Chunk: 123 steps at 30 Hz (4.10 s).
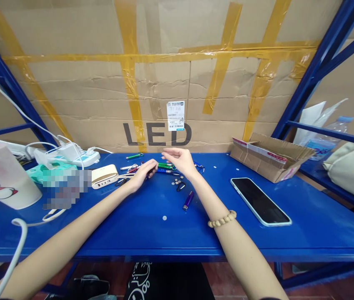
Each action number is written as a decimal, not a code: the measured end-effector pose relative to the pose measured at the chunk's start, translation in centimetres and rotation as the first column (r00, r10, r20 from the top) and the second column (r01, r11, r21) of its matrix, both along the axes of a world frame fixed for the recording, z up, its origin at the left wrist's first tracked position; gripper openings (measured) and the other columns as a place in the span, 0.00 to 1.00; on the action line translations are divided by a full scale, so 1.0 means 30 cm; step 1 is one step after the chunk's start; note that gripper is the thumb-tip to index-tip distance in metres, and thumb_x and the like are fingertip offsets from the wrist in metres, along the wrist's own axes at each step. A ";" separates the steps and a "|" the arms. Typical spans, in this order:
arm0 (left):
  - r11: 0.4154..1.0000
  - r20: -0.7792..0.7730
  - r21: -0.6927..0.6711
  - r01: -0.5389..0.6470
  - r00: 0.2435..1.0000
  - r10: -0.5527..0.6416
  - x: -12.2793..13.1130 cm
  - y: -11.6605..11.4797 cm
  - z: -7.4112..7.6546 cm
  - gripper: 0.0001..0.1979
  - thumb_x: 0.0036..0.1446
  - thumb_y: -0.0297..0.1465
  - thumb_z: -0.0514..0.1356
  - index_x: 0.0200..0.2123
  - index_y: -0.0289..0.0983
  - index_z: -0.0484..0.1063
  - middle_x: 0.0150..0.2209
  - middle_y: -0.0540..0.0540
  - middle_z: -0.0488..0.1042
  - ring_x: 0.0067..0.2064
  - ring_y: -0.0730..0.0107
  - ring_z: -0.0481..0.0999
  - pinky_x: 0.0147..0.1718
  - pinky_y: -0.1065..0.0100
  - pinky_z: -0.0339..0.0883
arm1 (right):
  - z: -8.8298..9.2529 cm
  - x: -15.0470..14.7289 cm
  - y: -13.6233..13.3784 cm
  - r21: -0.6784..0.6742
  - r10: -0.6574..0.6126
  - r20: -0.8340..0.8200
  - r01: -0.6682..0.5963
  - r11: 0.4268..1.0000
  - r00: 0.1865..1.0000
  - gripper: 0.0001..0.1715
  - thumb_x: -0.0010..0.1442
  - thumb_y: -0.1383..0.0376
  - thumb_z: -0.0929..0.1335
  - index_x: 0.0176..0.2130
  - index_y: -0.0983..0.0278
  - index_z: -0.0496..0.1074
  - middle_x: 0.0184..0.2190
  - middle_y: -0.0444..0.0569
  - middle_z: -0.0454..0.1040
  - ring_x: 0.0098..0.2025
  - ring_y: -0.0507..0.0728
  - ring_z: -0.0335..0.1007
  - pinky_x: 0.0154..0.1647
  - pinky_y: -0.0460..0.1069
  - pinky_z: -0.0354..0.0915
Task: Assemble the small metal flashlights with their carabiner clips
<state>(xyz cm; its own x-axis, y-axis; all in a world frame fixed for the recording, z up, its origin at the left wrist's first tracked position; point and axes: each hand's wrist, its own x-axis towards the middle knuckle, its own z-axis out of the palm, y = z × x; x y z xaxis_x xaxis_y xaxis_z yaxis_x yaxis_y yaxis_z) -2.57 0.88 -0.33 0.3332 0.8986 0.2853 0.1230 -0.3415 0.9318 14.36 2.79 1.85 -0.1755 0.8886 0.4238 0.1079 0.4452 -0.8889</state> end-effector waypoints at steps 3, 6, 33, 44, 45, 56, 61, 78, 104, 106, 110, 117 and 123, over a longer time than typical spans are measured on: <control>0.991 0.116 -0.114 0.076 0.991 -0.063 -0.001 0.017 -0.004 0.21 0.57 0.46 0.46 0.22 0.36 0.59 0.20 0.52 0.55 0.20 0.78 0.54 0.19 0.72 0.49 | -0.009 -0.015 -0.008 -0.083 0.033 -0.047 -0.037 0.996 0.998 0.23 0.46 0.60 0.72 0.41 0.68 0.74 0.35 0.54 0.78 0.38 0.59 0.75 0.39 0.51 0.73; 0.980 0.144 -0.173 0.101 0.987 -0.076 0.001 0.026 -0.011 0.22 0.55 0.48 0.47 0.20 0.36 0.59 0.19 0.53 0.54 0.18 0.79 0.52 0.18 0.72 0.46 | -0.014 -0.035 -0.022 -0.034 0.010 -0.038 -0.011 0.999 0.999 0.23 0.41 0.61 0.74 0.38 0.68 0.76 0.31 0.53 0.79 0.36 0.59 0.76 0.39 0.52 0.72; 0.982 0.121 -0.179 -0.061 0.989 0.084 0.007 0.007 0.001 0.20 0.55 0.45 0.48 0.21 0.36 0.54 0.20 0.53 0.55 0.19 0.80 0.50 0.19 0.74 0.41 | 0.043 -0.029 -0.065 0.314 -0.081 0.371 -0.043 0.948 0.925 0.17 0.55 0.64 0.65 0.44 0.63 0.73 0.34 0.46 0.78 0.33 0.52 0.72 0.33 0.46 0.65; 0.965 0.215 -0.259 -0.050 0.971 0.108 0.012 0.002 0.015 0.16 0.57 0.34 0.43 0.19 0.36 0.54 0.18 0.52 0.56 0.17 0.81 0.51 0.16 0.75 0.43 | 0.038 0.088 -0.036 -0.173 0.139 0.894 0.043 0.984 0.425 0.11 0.41 0.60 0.74 0.29 0.59 0.79 0.29 0.43 0.78 0.33 0.54 0.73 0.27 0.44 0.61; 0.960 0.227 -0.278 -0.041 0.968 0.107 0.014 -0.001 0.019 0.17 0.57 0.34 0.42 0.18 0.36 0.54 0.18 0.52 0.56 0.16 0.81 0.50 0.16 0.75 0.43 | 0.033 0.087 -0.033 -0.163 0.120 0.899 0.067 0.984 0.422 0.10 0.41 0.61 0.74 0.29 0.60 0.79 0.29 0.43 0.78 0.33 0.54 0.73 0.27 0.44 0.61; 0.953 0.298 -0.304 -0.003 0.949 0.098 0.012 -0.011 0.031 0.15 0.57 0.31 0.42 0.19 0.36 0.54 0.19 0.52 0.56 0.17 0.80 0.51 0.16 0.76 0.45 | 0.007 0.103 -0.006 -0.272 0.162 0.813 0.120 0.955 0.559 0.07 0.41 0.68 0.73 0.27 0.67 0.77 0.21 0.47 0.76 0.23 0.51 0.71 0.21 0.42 0.65; 0.959 0.225 -0.282 -0.026 0.970 0.092 0.014 -0.008 0.022 0.14 0.56 0.31 0.42 0.19 0.35 0.54 0.19 0.51 0.56 0.17 0.80 0.52 0.17 0.75 0.46 | 0.010 0.075 -0.020 -0.196 0.126 0.806 0.060 0.979 0.578 0.11 0.40 0.74 0.69 0.28 0.67 0.78 0.25 0.47 0.78 0.28 0.53 0.74 0.27 0.42 0.68; 0.980 0.108 -0.198 0.007 0.994 0.015 0.010 0.014 -0.019 0.14 0.51 0.33 0.46 0.17 0.35 0.56 0.16 0.52 0.54 0.18 0.79 0.52 0.18 0.73 0.44 | 0.046 -0.009 -0.052 0.076 0.102 0.271 -0.127 0.989 0.957 0.18 0.46 0.58 0.71 0.35 0.68 0.76 0.31 0.52 0.78 0.33 0.55 0.74 0.35 0.49 0.70; 0.980 0.225 -0.194 0.041 0.974 0.004 0.014 0.028 -0.031 0.13 0.53 0.31 0.47 0.18 0.35 0.57 0.17 0.52 0.58 0.18 0.79 0.54 0.17 0.74 0.46 | 0.089 -0.001 -0.089 0.302 -0.074 0.465 -0.079 0.950 0.882 0.16 0.53 0.63 0.66 0.41 0.64 0.75 0.33 0.48 0.78 0.36 0.54 0.74 0.32 0.46 0.66; 0.980 0.235 -0.193 0.056 0.972 -0.009 0.016 0.018 -0.019 0.14 0.54 0.32 0.46 0.18 0.35 0.57 0.18 0.51 0.59 0.18 0.79 0.54 0.17 0.74 0.48 | 0.102 0.035 -0.078 0.306 -0.175 0.492 0.019 0.952 0.853 0.15 0.52 0.64 0.66 0.41 0.64 0.75 0.34 0.48 0.78 0.36 0.54 0.73 0.34 0.47 0.66; 0.969 0.267 -0.241 0.050 0.963 0.017 0.023 -0.003 0.000 0.15 0.56 0.35 0.44 0.20 0.36 0.55 0.18 0.51 0.59 0.18 0.79 0.54 0.18 0.74 0.49 | 0.107 0.103 -0.059 0.183 -0.268 0.789 0.205 0.962 0.553 0.12 0.47 0.69 0.69 0.34 0.61 0.77 0.32 0.45 0.78 0.35 0.55 0.73 0.34 0.47 0.65; 0.972 0.269 -0.231 0.049 0.963 0.015 0.019 -0.013 0.011 0.16 0.57 0.37 0.45 0.20 0.36 0.56 0.19 0.51 0.59 0.18 0.78 0.55 0.18 0.74 0.50 | 0.061 0.145 -0.020 -0.038 -0.048 0.910 0.200 0.979 0.411 0.15 0.40 0.68 0.73 0.34 0.61 0.78 0.35 0.45 0.77 0.38 0.56 0.73 0.35 0.46 0.65; 0.967 0.282 -0.250 0.041 0.959 0.032 0.023 -0.016 0.016 0.16 0.57 0.36 0.44 0.20 0.36 0.55 0.19 0.51 0.59 0.18 0.79 0.54 0.17 0.75 0.49 | 0.037 0.158 0.004 0.057 -0.152 0.899 0.236 0.970 0.410 0.13 0.43 0.70 0.71 0.33 0.59 0.77 0.35 0.44 0.78 0.38 0.55 0.73 0.33 0.45 0.65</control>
